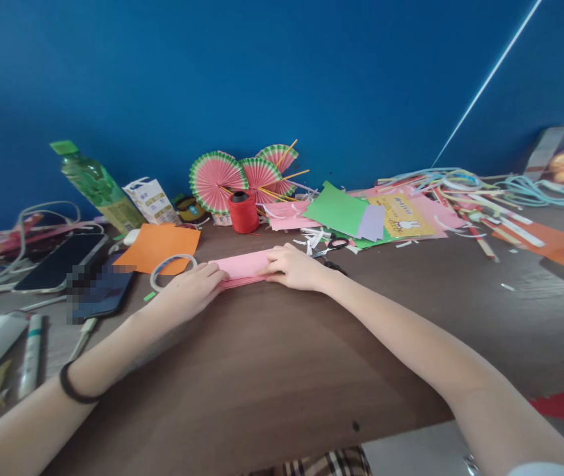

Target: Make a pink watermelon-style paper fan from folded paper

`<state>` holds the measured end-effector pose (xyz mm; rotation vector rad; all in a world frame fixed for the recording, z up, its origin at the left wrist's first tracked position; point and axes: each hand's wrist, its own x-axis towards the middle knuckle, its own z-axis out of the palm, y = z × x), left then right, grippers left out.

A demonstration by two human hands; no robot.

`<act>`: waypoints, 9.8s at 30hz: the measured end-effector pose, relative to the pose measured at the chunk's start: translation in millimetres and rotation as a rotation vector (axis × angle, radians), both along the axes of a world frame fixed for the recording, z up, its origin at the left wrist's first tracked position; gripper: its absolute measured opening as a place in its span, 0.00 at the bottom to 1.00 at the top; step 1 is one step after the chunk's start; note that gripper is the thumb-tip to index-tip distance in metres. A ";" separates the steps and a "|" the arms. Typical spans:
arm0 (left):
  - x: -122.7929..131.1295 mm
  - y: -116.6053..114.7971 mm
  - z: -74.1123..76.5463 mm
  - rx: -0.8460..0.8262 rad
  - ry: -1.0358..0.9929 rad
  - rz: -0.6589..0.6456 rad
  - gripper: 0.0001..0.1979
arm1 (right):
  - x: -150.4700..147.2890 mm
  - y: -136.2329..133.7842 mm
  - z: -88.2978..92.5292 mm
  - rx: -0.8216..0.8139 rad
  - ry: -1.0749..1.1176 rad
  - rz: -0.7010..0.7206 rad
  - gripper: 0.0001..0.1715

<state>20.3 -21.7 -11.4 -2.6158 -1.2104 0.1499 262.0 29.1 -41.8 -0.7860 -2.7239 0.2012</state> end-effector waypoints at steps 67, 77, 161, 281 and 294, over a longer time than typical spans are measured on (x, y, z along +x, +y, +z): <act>-20.2 21.5 -3.3 0.036 -0.081 -0.026 0.12 | -7.2 -4.1 -0.8 0.124 -0.075 -0.138 0.12; -18.5 17.9 -0.4 0.092 0.000 -0.060 0.10 | -12.6 -10.2 1.8 0.240 -0.231 -0.143 0.13; -7.5 11.2 -8.3 -0.243 -0.451 0.165 0.03 | -25.1 -16.7 -6.4 -0.070 0.209 -0.187 0.05; -23.0 23.3 7.9 -0.313 -0.747 0.281 0.15 | -3.2 -2.1 20.8 -0.375 0.433 -0.314 0.08; -21.5 25.9 -9.7 -0.079 -0.284 -0.001 0.14 | -3.4 4.9 6.1 0.064 -0.065 -0.122 0.12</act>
